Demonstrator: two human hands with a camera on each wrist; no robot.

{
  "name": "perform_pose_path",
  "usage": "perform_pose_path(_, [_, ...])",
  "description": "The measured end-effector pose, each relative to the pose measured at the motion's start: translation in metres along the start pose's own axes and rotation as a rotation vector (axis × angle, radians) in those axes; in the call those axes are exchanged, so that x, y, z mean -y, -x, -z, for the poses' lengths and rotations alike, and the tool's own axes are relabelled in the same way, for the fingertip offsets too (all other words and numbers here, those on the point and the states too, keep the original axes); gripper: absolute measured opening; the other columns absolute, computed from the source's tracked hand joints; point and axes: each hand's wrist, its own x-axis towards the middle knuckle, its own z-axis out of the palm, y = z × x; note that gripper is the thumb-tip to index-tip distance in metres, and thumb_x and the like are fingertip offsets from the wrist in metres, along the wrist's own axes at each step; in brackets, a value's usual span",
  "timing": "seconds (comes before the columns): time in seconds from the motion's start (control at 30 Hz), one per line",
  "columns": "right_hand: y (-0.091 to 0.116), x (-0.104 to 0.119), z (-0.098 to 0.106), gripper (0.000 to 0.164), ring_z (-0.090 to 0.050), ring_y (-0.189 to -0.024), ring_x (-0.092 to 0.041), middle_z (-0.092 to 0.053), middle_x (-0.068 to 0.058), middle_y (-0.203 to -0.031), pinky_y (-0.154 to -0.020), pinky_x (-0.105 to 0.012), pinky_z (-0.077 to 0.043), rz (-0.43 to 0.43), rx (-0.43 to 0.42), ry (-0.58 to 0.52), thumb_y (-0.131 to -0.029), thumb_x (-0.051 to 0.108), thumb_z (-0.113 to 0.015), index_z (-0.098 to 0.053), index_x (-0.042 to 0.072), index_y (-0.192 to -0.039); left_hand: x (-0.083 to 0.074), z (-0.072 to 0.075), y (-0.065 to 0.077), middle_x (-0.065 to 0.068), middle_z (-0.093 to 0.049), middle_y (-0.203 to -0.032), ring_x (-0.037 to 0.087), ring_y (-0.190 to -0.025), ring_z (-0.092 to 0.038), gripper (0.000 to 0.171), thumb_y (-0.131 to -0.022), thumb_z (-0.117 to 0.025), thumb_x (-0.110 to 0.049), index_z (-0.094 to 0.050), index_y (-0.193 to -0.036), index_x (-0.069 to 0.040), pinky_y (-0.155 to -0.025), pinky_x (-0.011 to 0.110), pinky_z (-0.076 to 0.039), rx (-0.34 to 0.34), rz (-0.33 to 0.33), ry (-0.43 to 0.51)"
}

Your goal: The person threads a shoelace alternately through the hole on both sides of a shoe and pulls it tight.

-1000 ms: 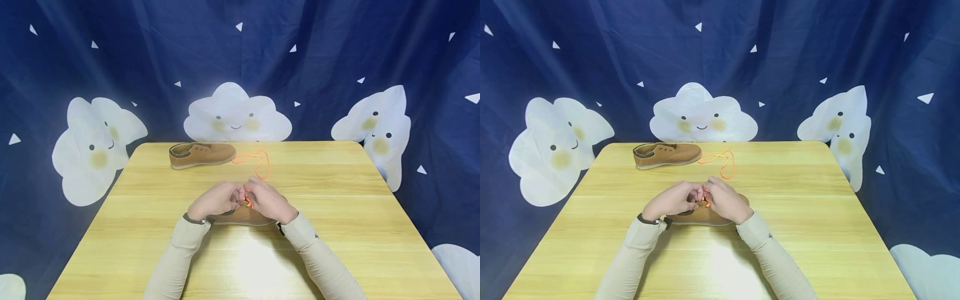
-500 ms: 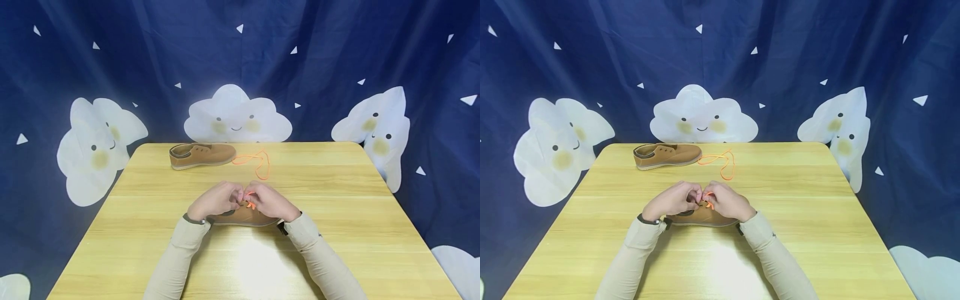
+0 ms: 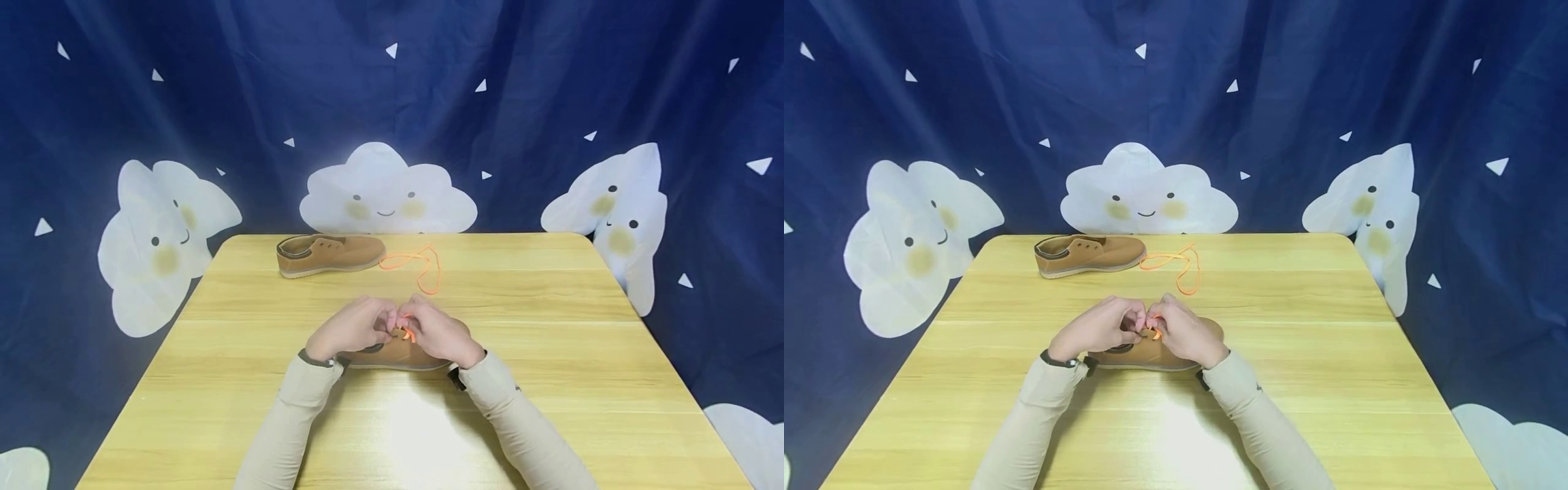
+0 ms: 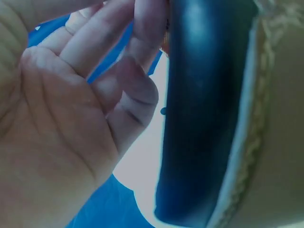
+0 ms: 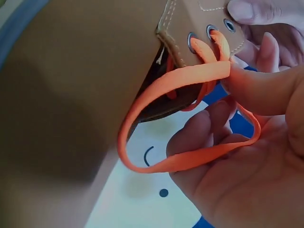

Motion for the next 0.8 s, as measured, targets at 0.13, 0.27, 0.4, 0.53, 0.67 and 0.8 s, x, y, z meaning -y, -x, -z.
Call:
perform_pose_path(0.13, [0.001,0.002,-0.002,0.012,-0.044,-0.075,-0.011,-0.054,-0.002,-0.079,-0.066,-0.019,-0.042,0.045,-0.038,0.044,-0.097,0.010,-0.067,-0.071,0.010,-0.086,0.000,0.001,0.001,-0.004,-0.066,-0.087,0.010,-0.077,-0.058,0.026,-0.084,-0.083,-0.002,-0.060,-0.084,-0.015,-0.075,0.028,-0.049,0.012,-0.009,0.007])
perform_pose_path(0.27, [0.000,0.002,-0.006,0.013,-0.046,-0.078,-0.013,-0.054,-0.003,-0.081,-0.069,-0.021,-0.043,0.040,-0.062,0.043,-0.097,0.000,-0.066,-0.070,0.007,-0.087,-0.001,0.001,0.001,-0.003,-0.066,-0.086,0.010,-0.074,-0.056,0.023,-0.085,-0.082,-0.003,-0.060,-0.084,-0.013,-0.072,0.026,-0.047,0.016,0.002,0.004])
perform_pose_path(0.4, [0.000,0.003,-0.011,0.015,-0.048,-0.083,-0.013,-0.056,-0.002,-0.086,-0.074,-0.022,-0.044,0.013,-0.057,0.043,-0.098,-0.003,-0.062,-0.072,0.008,-0.093,-0.001,0.003,0.003,-0.003,-0.064,-0.084,0.011,-0.075,-0.055,0.023,-0.086,-0.082,-0.005,-0.061,-0.085,-0.013,-0.072,0.026,-0.047,0.021,0.029,-0.019])
perform_pose_path(0.53, [0.001,0.004,-0.012,0.017,-0.046,-0.083,-0.012,-0.057,-0.001,-0.088,-0.075,-0.022,-0.045,0.006,-0.048,0.030,-0.102,0.001,-0.059,-0.072,0.010,-0.096,0.000,0.003,0.003,-0.004,-0.066,-0.087,0.011,-0.082,-0.060,0.025,-0.085,-0.083,-0.005,-0.060,-0.085,-0.014,-0.078,0.029,-0.051,0.017,0.011,-0.039])
perform_pose_path(0.67, [0.002,0.005,-0.012,0.016,-0.044,-0.081,-0.013,-0.053,-0.001,-0.086,-0.073,-0.023,-0.044,0.005,-0.046,0.015,-0.102,0.003,-0.059,-0.070,0.011,-0.093,0.002,0.000,0.002,-0.005,-0.068,-0.088,0.010,-0.085,-0.064,0.027,-0.084,-0.084,-0.004,-0.059,-0.083,-0.016,-0.079,0.028,-0.053,-0.008,-0.029,-0.053])
perform_pose_path(0.8, [0.000,0.006,-0.013,0.018,-0.043,-0.080,-0.014,-0.050,-0.001,-0.082,-0.073,-0.024,-0.040,-0.032,-0.023,-0.005,-0.101,0.000,-0.058,-0.067,0.010,-0.088,0.003,-0.001,0.002,-0.007,-0.068,-0.081,0.008,-0.076,-0.061,0.028,-0.084,-0.082,-0.001,-0.060,-0.079,-0.017,-0.072,0.024,-0.051,-0.051,-0.054,-0.089])
